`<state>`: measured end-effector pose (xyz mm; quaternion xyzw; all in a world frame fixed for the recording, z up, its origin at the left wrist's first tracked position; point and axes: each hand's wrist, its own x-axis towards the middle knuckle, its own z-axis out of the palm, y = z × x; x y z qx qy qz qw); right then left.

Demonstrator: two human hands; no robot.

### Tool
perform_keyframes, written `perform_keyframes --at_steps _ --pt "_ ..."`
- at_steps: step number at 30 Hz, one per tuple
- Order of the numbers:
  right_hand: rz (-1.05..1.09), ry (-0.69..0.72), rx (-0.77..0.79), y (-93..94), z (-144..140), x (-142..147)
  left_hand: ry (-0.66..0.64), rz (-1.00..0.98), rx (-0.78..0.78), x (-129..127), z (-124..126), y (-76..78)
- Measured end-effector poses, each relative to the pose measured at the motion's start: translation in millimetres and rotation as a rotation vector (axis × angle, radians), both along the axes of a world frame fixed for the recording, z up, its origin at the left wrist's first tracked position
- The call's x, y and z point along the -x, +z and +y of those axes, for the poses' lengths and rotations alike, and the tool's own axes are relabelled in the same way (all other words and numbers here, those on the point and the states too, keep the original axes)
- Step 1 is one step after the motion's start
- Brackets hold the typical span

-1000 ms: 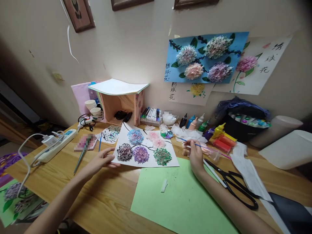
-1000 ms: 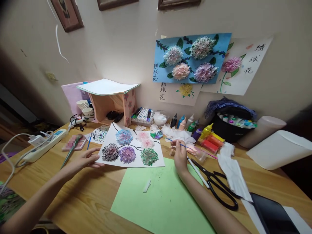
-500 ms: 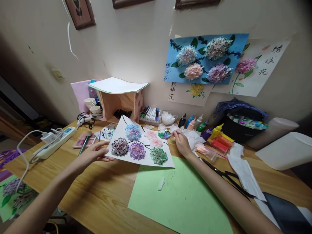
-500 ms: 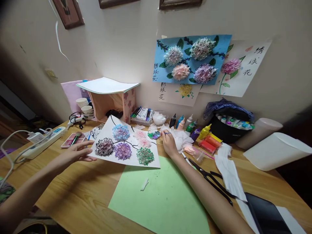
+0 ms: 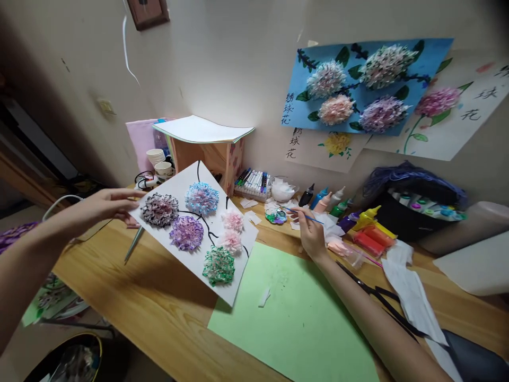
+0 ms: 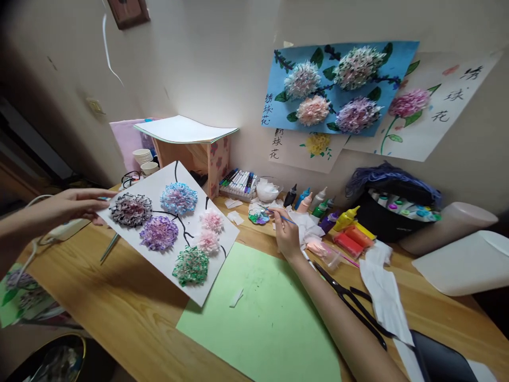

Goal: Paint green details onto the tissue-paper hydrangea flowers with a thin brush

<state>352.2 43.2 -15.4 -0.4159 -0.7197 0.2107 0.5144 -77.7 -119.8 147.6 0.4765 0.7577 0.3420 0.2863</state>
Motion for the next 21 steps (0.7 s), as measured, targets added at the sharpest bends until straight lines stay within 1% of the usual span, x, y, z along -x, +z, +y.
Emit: perform_keyframes --at_steps 2,4,7,8,10,11,14,18,21 --pt "0.104 0.086 0.019 14.3 -5 2 -0.073 -0.072 0.034 6 7 13.1" --pt "0.163 0.184 0.072 27.7 -8 6 -0.141 -0.045 0.055 9 16 24.7" --pt "0.127 0.289 0.197 42.3 -9 16 -0.281 -0.029 0.054 11 31 35.4" --pt "0.102 0.324 0.25 45.7 -9 21 -0.317 -0.053 0.077 11 38 36.7" --pt "0.068 0.405 0.374 51.2 -10 29 -0.347 -0.123 0.079 10 51 36.5" --pt "0.062 0.443 0.435 53.6 -10 32 -0.388 -0.16 0.088 8 57 35.5" --pt "0.051 0.499 0.559 60.5 -13 36 -0.506 -0.238 0.13 2 74 32.4" --pt "0.002 0.476 0.58 70.4 -18 30 -0.58 -0.284 0.121 -7 92 32.7" --pt "-0.066 0.504 0.57 77.1 -24 22 -0.63 -0.3 0.117 -14 104 34.3"
